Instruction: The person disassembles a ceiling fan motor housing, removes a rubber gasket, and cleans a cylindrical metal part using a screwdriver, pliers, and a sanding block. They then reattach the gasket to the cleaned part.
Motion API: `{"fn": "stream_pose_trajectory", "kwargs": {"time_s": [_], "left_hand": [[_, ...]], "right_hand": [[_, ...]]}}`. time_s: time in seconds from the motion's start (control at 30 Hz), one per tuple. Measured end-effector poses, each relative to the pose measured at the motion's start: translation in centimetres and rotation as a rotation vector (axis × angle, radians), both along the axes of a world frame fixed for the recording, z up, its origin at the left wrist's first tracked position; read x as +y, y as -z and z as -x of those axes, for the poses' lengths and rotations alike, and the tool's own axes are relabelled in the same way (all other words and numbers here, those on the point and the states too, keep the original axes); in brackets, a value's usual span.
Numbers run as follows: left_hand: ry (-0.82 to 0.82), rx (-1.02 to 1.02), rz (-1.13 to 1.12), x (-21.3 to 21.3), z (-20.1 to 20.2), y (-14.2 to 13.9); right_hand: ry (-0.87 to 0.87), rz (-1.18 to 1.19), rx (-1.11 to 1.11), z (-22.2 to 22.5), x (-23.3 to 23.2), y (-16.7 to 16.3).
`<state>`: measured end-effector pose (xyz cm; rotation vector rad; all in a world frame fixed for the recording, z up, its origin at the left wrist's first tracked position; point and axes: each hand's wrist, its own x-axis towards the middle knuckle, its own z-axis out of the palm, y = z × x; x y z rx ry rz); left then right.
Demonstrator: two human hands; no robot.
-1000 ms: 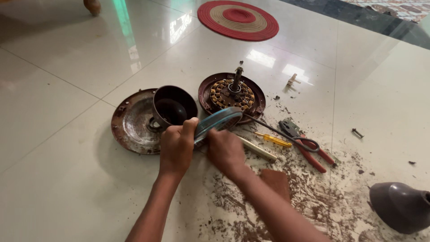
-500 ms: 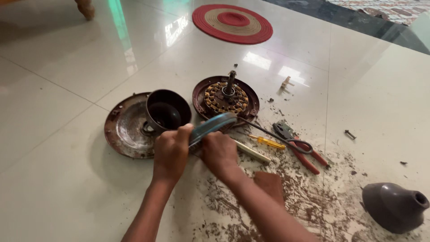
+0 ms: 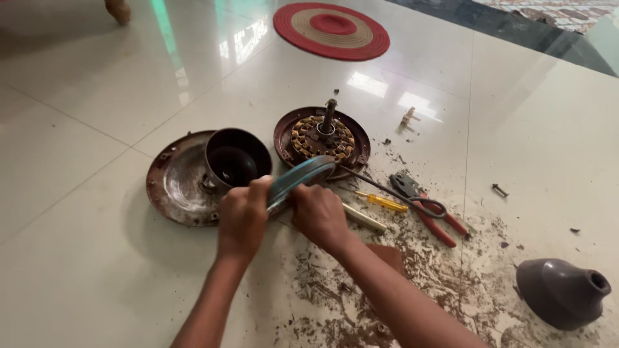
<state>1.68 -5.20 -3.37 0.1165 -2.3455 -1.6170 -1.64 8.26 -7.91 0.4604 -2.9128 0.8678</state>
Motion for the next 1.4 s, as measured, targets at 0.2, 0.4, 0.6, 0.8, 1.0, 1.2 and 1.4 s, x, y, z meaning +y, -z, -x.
{"fn": "stream_pose_trajectory", "kwargs": {"time_s": [0.2, 0.4, 0.6, 0.8, 1.0, 1.2, 1.4], "left_hand": [[0.034, 0.059, 0.007, 0.1, 0.1, -0.4], [0.045, 0.052, 0.011, 0.3, -0.1, -0.7], [0.049, -0.082, 0.073, 0.3, 0.1, -0.5], [0.227, 0.191, 0.409, 1.2, -0.9, 2.0], [0.416, 0.249, 0.744, 1.3, -2.4, 2.9], [0.466, 0.233, 0.895, 1.2, -3.2, 2.6], [0.386, 0.339, 0.986, 1.2, -3.4, 2.5]], "right_hand": [[-0.078, 0.010, 0.163, -0.9, 0.2, -0.4], [-0.071, 0.058, 0.053, -1.8, 0.5, 1.3], [0.289, 0.841, -0.722, -4.6, 8.1, -0.8], [0.814, 1.478, -0.697, -4.6, 11.9, -2.7], [0.714, 1.124, -0.614, -4.2, 12.0, -2.3], [0.429, 0.660, -0.521, -4.1, 13.5, 0.2], [0.300, 0.550, -0.433, -3.4, 13.4, 0.1]]}}
